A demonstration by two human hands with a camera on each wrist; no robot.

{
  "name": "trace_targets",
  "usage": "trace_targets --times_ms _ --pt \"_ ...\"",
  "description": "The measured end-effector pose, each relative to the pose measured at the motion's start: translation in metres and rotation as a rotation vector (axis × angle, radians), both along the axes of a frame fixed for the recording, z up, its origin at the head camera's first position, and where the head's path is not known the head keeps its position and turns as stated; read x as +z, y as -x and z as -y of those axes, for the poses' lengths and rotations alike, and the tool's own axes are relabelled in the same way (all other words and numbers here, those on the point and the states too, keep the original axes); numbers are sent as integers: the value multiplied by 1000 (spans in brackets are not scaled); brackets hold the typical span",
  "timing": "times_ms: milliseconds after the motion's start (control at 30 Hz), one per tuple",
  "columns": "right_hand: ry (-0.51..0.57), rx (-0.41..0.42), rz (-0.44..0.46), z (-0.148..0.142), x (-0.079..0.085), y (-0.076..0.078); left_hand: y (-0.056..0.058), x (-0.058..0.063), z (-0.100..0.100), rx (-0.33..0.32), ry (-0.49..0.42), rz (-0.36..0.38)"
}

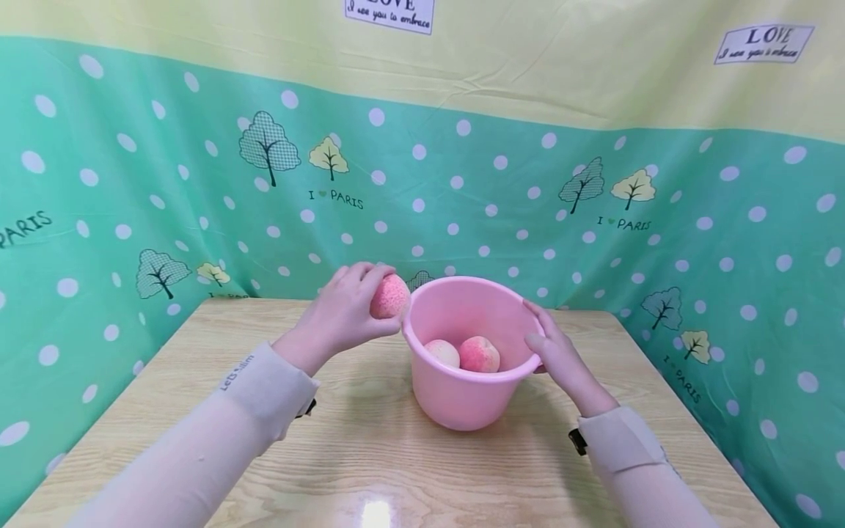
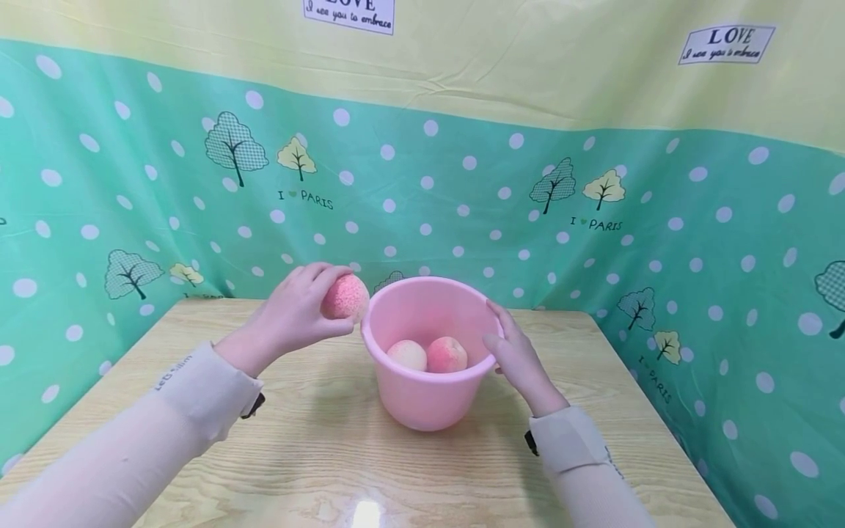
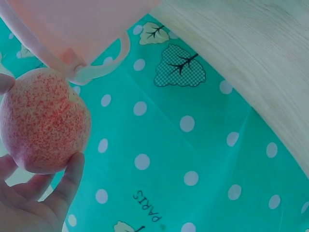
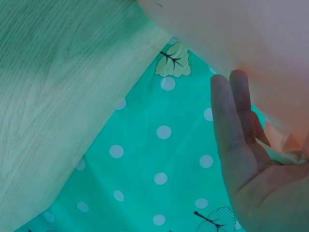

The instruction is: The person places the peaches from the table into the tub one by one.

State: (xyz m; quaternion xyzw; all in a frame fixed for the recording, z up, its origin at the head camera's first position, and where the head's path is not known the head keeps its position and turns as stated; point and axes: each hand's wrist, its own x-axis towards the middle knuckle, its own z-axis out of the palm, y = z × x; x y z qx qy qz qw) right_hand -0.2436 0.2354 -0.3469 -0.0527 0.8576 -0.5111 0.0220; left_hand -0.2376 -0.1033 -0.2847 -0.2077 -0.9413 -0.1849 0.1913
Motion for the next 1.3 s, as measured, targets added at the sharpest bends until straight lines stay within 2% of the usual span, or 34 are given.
trace_targets --times_ms 767,1033,1300 --pt "8 -5 0 3 4 -3 6 6 -13 -27 -33 -21" --pt "9 -5 -4 2 4 -4 8 7 -22 -39 -35 -44" --pt "9 -3 -1 2 3 -3 9 7 -31 -37 -38 -37"
